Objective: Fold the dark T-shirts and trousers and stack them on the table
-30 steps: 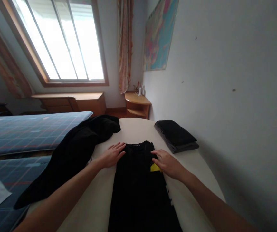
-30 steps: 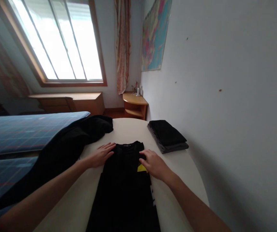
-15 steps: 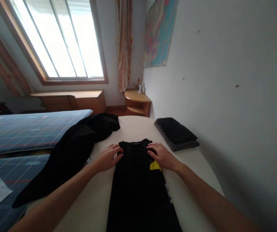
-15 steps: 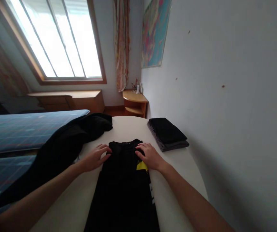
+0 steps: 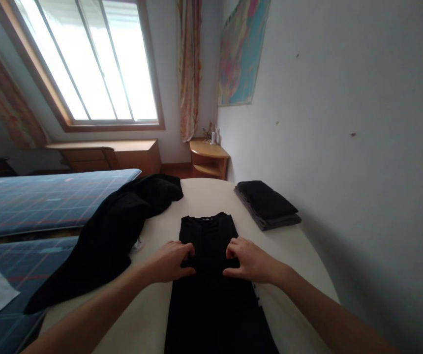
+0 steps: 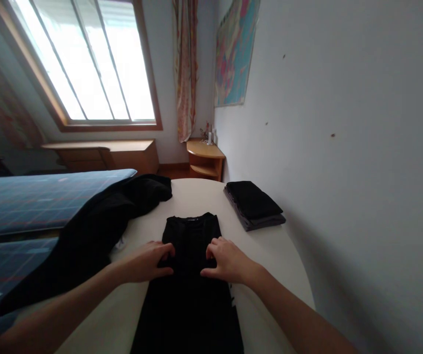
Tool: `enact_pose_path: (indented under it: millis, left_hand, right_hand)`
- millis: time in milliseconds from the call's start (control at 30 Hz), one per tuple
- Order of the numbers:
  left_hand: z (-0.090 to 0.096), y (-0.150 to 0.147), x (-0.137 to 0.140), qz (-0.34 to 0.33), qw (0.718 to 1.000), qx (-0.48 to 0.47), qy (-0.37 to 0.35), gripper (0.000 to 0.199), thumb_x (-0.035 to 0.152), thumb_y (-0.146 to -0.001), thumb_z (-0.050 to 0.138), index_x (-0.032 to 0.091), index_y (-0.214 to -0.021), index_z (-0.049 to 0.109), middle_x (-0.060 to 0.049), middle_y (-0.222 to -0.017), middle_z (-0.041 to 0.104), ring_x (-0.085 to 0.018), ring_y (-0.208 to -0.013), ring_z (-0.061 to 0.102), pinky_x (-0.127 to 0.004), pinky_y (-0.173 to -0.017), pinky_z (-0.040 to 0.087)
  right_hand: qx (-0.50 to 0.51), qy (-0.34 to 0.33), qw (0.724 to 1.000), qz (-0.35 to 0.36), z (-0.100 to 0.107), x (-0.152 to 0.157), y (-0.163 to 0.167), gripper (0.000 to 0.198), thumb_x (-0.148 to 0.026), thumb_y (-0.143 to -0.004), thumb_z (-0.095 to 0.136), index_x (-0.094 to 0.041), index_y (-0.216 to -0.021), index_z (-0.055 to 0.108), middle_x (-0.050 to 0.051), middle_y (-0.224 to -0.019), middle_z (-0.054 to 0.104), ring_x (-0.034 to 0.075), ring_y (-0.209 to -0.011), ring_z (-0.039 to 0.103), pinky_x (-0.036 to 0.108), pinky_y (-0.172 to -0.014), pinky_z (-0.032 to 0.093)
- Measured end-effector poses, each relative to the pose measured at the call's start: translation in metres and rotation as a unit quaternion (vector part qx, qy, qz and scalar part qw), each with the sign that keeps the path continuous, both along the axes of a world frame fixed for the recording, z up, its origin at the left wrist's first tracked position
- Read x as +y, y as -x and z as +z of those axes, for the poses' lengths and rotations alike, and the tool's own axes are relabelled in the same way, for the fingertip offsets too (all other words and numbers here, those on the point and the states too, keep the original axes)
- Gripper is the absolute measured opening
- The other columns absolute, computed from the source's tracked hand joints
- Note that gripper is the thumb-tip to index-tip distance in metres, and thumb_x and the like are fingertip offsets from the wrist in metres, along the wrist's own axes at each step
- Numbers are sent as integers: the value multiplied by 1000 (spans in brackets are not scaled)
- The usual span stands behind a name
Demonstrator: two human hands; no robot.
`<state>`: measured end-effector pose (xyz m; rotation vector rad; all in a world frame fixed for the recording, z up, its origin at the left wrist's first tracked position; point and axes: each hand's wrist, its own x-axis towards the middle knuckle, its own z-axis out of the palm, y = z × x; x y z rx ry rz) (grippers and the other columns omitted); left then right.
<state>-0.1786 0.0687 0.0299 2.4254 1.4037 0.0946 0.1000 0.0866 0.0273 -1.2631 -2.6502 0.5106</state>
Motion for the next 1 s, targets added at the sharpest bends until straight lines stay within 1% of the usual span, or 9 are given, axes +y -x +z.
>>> enact_pose_path:
  millis: [133, 267, 367, 533, 600, 700, 767, 867, 1000]
  left_hand:
    - [-1, -3, -7, 10, 1000, -6, 17, 19, 30, -80, 67, 23, -97, 64, -4, -93, 70, -25, -85, 65, -30, -71, 43]
    - [-2, -4, -14, 33, 998, -34, 33, 33, 25, -80, 65, 22, -112, 60, -6, -103, 70, -25, -92, 66, -32, -77, 46]
    - [-3, -5, -14, 43, 997, -43, 46, 40, 24, -80, 65, 23, -119, 59, -6, -107, 71, -26, -96, 67, -33, -82, 48]
    - [-5, -3, -15, 39, 995, -81, 51, 37, 20, -80, 62, 26, -117, 62, -4, -112, 71, -25, -104, 66, -35, -90, 47]
    - [-6, -2, -17, 32, 993, -100, 47, 39, 18, -80, 61, 27, -117, 62, -3, -110, 71, -24, -102, 66, -33, -89, 48]
    - [-4, 0, -20, 14, 989, -138, 54, 32, 17, -82, 57, 27, -110, 66, 0, -100, 72, -19, -91, 66, -29, -83, 49]
    - [1, 1, -19, 8, 983, -175, 50, 28, 16, -84, 54, 25, -105, 69, 1, -97, 72, -17, -86, 66, -27, -82, 49]
    - [14, 3, -10, 11, 975, -221, 20, 25, 17, -86, 53, 24, -103, 71, 0, -98, 73, -17, -88, 66, -27, -84, 49]
    - [37, 4, 21, 6, 965, -260, -33, 25, 21, -87, 56, 23, -106, 71, -2, -102, 74, -19, -94, 66, -31, -90, 50]
  right_hand:
    - [5, 26, 1000, -4, -2, -3, -1, 30, -39, -73, 81, -20, -87, 63, 5, -94, 65, 22, -89, 58, 32, -77, 44]
    - [28, 78, 996, -27, -1, -9, 1, 33, -29, -74, 77, -20, -102, 62, 3, -93, 66, 20, -84, 61, 29, -74, 44]
    - [37, 101, 993, -39, 0, -12, 3, 40, -28, -76, 75, -20, -113, 62, 5, -100, 67, 21, -90, 63, 30, -79, 45]
    - [93, 155, 983, -30, 3, -14, 4, 37, -23, -77, 71, -22, -113, 67, 5, -106, 70, 22, -100, 64, 31, -89, 46]
    - [119, 159, 979, -35, 1, -16, 3, 35, -23, -78, 70, -22, -113, 68, 5, -106, 71, 22, -100, 65, 32, -90, 46]
    - [164, 152, 974, -38, -2, -19, 3, 27, -25, -82, 67, -22, -109, 70, 4, -106, 72, 22, -101, 66, 33, -92, 46]
    - [194, 146, 969, -32, -2, -18, 1, 23, -24, -84, 65, -23, -106, 70, 4, -105, 73, 22, -102, 66, 34, -93, 46]
    - [229, 133, 964, -26, 8, -8, -2, 24, -24, -85, 62, -22, -108, 69, 4, -107, 73, 22, -102, 66, 35, -94, 47]
    - [259, 113, 959, -32, 30, 28, -5, 26, -26, -82, 65, -20, -108, 69, 6, -105, 73, 23, -99, 67, 36, -91, 49]
